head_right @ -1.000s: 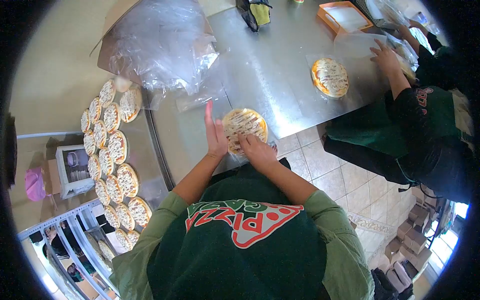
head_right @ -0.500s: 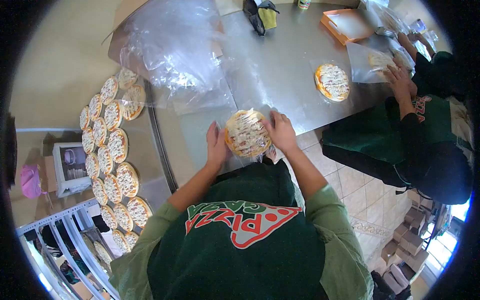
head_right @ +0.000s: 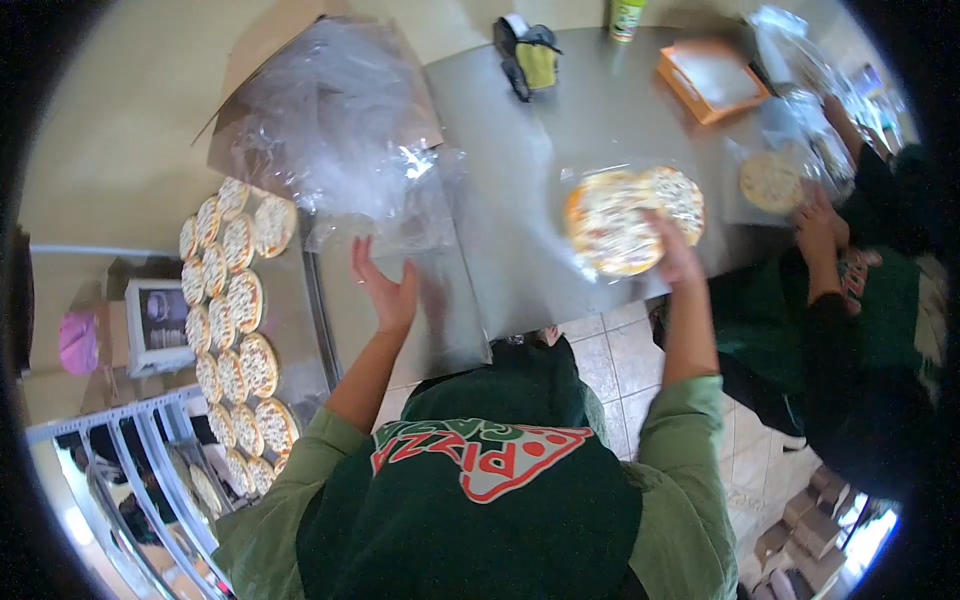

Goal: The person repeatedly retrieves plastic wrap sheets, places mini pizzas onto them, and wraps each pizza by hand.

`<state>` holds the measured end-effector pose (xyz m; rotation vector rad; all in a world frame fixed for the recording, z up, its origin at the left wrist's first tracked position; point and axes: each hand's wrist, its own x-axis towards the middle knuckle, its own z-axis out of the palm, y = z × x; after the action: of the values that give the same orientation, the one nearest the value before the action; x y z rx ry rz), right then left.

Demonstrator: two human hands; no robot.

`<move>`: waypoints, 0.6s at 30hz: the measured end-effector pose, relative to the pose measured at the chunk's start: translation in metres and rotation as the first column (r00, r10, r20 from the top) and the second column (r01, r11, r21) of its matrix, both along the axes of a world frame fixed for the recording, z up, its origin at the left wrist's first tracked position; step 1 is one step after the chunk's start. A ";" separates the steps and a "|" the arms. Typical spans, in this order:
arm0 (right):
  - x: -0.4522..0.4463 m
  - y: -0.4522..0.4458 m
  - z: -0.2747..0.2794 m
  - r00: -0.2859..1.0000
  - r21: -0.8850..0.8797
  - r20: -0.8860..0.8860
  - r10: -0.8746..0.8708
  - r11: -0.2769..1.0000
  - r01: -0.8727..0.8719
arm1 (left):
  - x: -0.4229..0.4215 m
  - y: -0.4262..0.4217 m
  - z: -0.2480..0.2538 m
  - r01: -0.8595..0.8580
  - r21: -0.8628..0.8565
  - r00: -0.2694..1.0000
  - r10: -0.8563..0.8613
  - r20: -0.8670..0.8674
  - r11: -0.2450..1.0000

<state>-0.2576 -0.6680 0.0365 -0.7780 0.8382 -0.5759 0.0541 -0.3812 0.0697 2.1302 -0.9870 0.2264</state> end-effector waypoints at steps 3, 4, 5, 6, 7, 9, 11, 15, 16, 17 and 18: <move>-0.029 -0.069 0.006 0.991 -0.084 -0.126 -0.052 0.996 0.041 | 0.047 0.014 -0.014 -0.255 -0.097 0.962 0.262 0.074 0.962; -0.034 -0.084 0.008 0.988 -0.053 -0.154 -0.003 0.999 -0.005 | 0.060 0.014 -0.018 -0.346 -0.128 0.938 0.347 -0.017 0.930; -0.038 -0.096 0.006 0.962 -0.198 -0.270 -0.039 0.980 -0.016 | 0.071 0.015 -0.021 -0.436 -0.152 0.899 0.423 -0.110 0.887; -0.036 -0.102 0.009 0.900 -0.280 -0.427 -0.094 0.960 -0.032 | 0.080 0.012 -0.023 -0.490 -0.242 0.853 0.402 -0.333 0.838; -0.033 -0.110 0.004 0.736 -0.439 -0.640 -0.220 0.891 -0.115 | 0.090 0.008 -0.026 -0.554 -0.317 0.774 0.336 -0.537 0.770; -0.011 -0.108 0.011 0.471 -0.711 -0.696 -0.541 0.611 -0.349 | 0.103 0.009 -0.033 -0.530 -0.256 0.770 0.332 -0.545 0.808; 0.034 -0.068 0.038 0.428 -0.819 -0.432 -0.794 0.147 -0.554 | 0.112 0.011 -0.040 -0.376 0.088 0.910 0.385 -0.153 0.923; 0.182 0.066 0.039 0.814 -0.822 -0.568 -0.121 0.123 -0.556 | 0.133 0.011 -0.040 -0.094 -0.062 0.982 0.083 -0.170 0.994; 0.213 0.092 0.021 0.830 -0.820 -0.557 -0.014 -0.146 -0.553 | 0.133 0.009 -0.035 -0.049 -0.064 0.963 0.030 -0.267 0.997; 0.244 0.117 -0.001 0.762 -0.755 -0.647 0.007 -0.139 -0.640 | 0.133 0.008 -0.033 -0.004 -0.072 0.932 -0.022 -0.361 0.997; 0.274 0.142 -0.022 0.684 -0.680 -0.729 0.027 -0.139 -0.720 | 0.132 0.006 -0.035 0.085 0.018 0.965 -0.078 -0.249 0.996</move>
<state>0.0169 -0.5260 0.0143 -2.6559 0.3921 -0.2596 0.1866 -0.3747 0.0346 2.0775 -0.9312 -0.0949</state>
